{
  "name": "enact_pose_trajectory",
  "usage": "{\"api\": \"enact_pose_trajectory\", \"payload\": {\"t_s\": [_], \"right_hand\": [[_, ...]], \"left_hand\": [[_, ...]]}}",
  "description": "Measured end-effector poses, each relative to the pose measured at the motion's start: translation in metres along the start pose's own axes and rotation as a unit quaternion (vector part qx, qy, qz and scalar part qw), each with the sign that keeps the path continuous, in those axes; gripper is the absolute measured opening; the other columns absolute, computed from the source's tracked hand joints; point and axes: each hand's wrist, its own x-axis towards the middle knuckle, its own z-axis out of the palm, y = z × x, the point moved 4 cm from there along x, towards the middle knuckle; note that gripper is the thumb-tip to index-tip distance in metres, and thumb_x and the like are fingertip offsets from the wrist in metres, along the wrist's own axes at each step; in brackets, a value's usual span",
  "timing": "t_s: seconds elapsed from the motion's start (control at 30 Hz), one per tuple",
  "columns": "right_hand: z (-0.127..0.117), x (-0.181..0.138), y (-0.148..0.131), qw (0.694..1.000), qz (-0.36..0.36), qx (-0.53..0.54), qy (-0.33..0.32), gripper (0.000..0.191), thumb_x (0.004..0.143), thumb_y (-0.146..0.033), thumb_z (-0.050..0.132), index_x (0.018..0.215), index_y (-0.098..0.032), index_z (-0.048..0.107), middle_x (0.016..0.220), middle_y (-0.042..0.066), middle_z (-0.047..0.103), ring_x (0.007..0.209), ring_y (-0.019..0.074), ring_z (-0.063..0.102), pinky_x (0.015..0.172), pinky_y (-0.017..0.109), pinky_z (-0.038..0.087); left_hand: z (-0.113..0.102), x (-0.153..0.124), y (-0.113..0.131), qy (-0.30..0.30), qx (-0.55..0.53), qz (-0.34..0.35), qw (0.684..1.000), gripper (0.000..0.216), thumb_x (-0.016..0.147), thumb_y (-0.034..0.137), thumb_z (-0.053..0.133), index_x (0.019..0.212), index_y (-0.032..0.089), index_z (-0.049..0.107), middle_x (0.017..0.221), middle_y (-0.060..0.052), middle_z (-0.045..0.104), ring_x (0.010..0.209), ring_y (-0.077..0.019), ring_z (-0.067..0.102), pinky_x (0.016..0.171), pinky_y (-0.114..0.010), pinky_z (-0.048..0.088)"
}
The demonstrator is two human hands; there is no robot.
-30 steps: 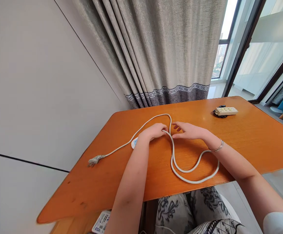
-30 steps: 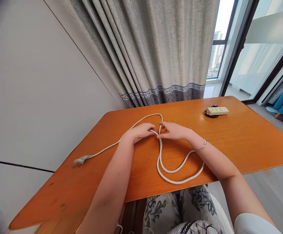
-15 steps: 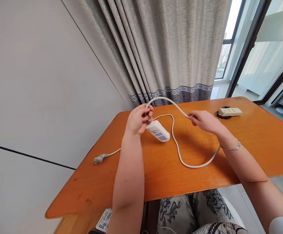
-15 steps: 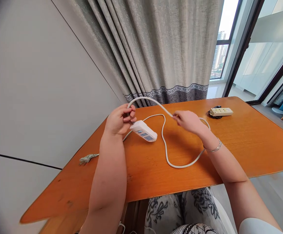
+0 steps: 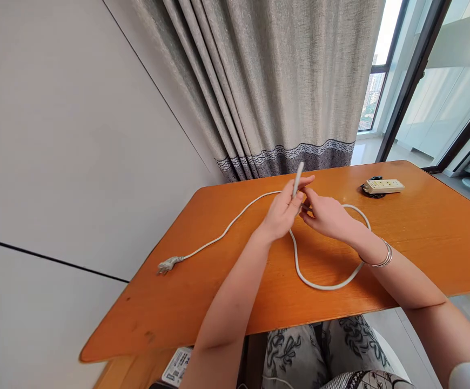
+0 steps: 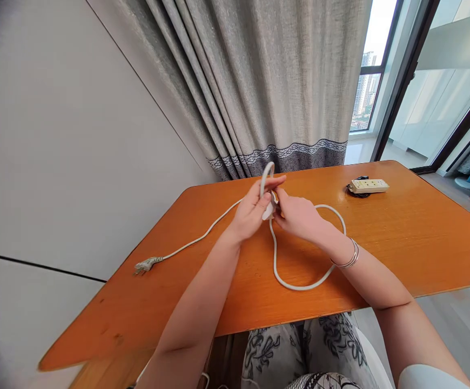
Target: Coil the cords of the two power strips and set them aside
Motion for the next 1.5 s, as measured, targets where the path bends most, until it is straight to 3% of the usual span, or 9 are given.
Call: {"api": "enact_pose_trajectory", "payload": {"t_s": [0.17, 0.33, 0.53, 0.77, 0.93, 1.07, 1.23, 1.37, 1.5], "right_hand": [[0.008, -0.001, 0.0, 0.961, -0.035, 0.274, 0.009, 0.046, 0.086, -0.02, 0.055, 0.126, -0.013, 0.033, 0.088, 0.007, 0.066, 0.075, 0.0197, 0.064, 0.063, 0.03, 0.047], [0.013, -0.001, -0.003, 0.909, -0.085, 0.407, 0.002, 0.056, 0.082, -0.018, 0.057, 0.125, -0.021, 0.022, 0.091, 0.0, 0.062, 0.07, 0.012, 0.061, 0.06, 0.025, 0.045], [-0.001, -0.014, -0.006, 0.942, -0.096, 0.321, -0.007, 0.067, 0.079, -0.012, 0.059, 0.133, -0.023, 0.021, 0.099, 0.001, 0.065, 0.055, 0.0069, 0.052, 0.057, 0.024, 0.044], [-0.02, -0.012, 0.002, 0.975, -0.093, 0.13, 0.152, 0.032, 0.091, -0.031, 0.068, 0.12, -0.024, 0.053, 0.099, 0.004, 0.071, 0.078, 0.0163, 0.067, 0.074, 0.03, 0.05], [-0.029, -0.01, 0.008, 0.964, -0.079, 0.084, 0.24, 0.05, 0.083, -0.047, 0.078, 0.122, -0.023, 0.059, 0.108, 0.008, 0.065, 0.078, 0.018, 0.064, 0.066, 0.029, 0.051], [-0.039, -0.013, 0.014, 0.959, -0.098, 0.104, 0.243, 0.066, 0.081, -0.054, 0.079, 0.135, -0.024, 0.056, 0.116, 0.009, 0.063, 0.065, 0.0128, 0.057, 0.063, 0.03, 0.053], [-0.051, -0.014, 0.028, 0.956, -0.126, 0.174, 0.2, 0.056, 0.09, -0.049, 0.071, 0.138, -0.024, 0.058, 0.117, 0.008, 0.066, 0.055, 0.0074, 0.051, 0.056, 0.026, 0.051], [-0.058, -0.016, 0.033, 0.947, -0.139, 0.203, 0.206, 0.042, 0.094, -0.049, 0.066, 0.126, -0.022, 0.069, 0.109, 0.007, 0.072, 0.05, 0.0057, 0.047, 0.05, 0.024, 0.045], [-0.057, -0.015, 0.027, 0.953, -0.185, 0.151, 0.184, 0.047, 0.092, -0.057, 0.067, 0.123, -0.022, 0.074, 0.101, 0.007, 0.076, 0.063, 0.0121, 0.057, 0.063, 0.027, 0.049]], "left_hand": [[0.009, -0.002, 0.0, -0.032, 0.199, 0.09, 0.975, 0.055, 0.107, 0.048, 0.03, 0.146, 0.017, 0.052, 0.155, -0.017, 0.053, 0.145, -0.0269, 0.049, 0.121, -0.047, 0.038], [0.003, -0.001, -0.002, -0.02, 0.25, 0.078, 0.965, 0.056, 0.107, 0.047, 0.026, 0.145, 0.015, 0.053, 0.148, -0.018, 0.058, 0.137, -0.0262, 0.055, 0.115, -0.044, 0.044], [-0.01, -0.002, 0.0, 0.027, 0.244, -0.017, 0.969, 0.055, 0.106, 0.052, 0.03, 0.138, 0.016, 0.057, 0.103, -0.01, 0.075, 0.099, -0.0222, 0.07, 0.089, -0.034, 0.051], [-0.012, -0.001, -0.01, 0.031, -0.003, -0.109, 0.994, 0.051, 0.096, 0.065, 0.046, 0.111, 0.019, 0.062, 0.06, 0.004, 0.057, 0.048, -0.0101, 0.047, 0.052, -0.024, 0.038], [0.003, -0.003, 0.001, -0.046, -0.112, -0.148, 0.982, 0.051, 0.088, 0.069, 0.058, 0.093, 0.018, 0.058, 0.057, 0.007, 0.043, 0.047, -0.0081, 0.038, 0.045, -0.022, 0.03], [0.004, -0.003, 0.012, -0.076, -0.192, -0.195, 0.959, 0.051, 0.083, 0.068, 0.067, 0.091, 0.019, 0.056, 0.055, 0.011, 0.031, 0.042, -0.0047, 0.02, 0.042, -0.02, 0.016], [-0.015, -0.001, 0.014, -0.001, -0.26, -0.177, 0.949, 0.042, 0.086, 0.06, 0.067, 0.09, 0.019, 0.057, 0.047, 0.013, 0.019, 0.038, -0.0043, 0.013, 0.042, -0.019, 0.012], [-0.012, -0.003, 0.006, -0.041, -0.323, -0.225, 0.918, 0.038, 0.095, 0.057, 0.056, 0.088, 0.02, 0.056, 0.043, 0.014, 0.015, 0.033, -0.0044, 0.01, 0.04, -0.018, 0.017], [-0.002, -0.004, 0.005, -0.076, -0.356, -0.249, 0.897, 0.038, 0.099, 0.056, 0.05, 0.087, 0.02, 0.055, 0.042, 0.014, 0.013, 0.033, -0.0046, 0.006, 0.039, -0.018, 0.018]]}}
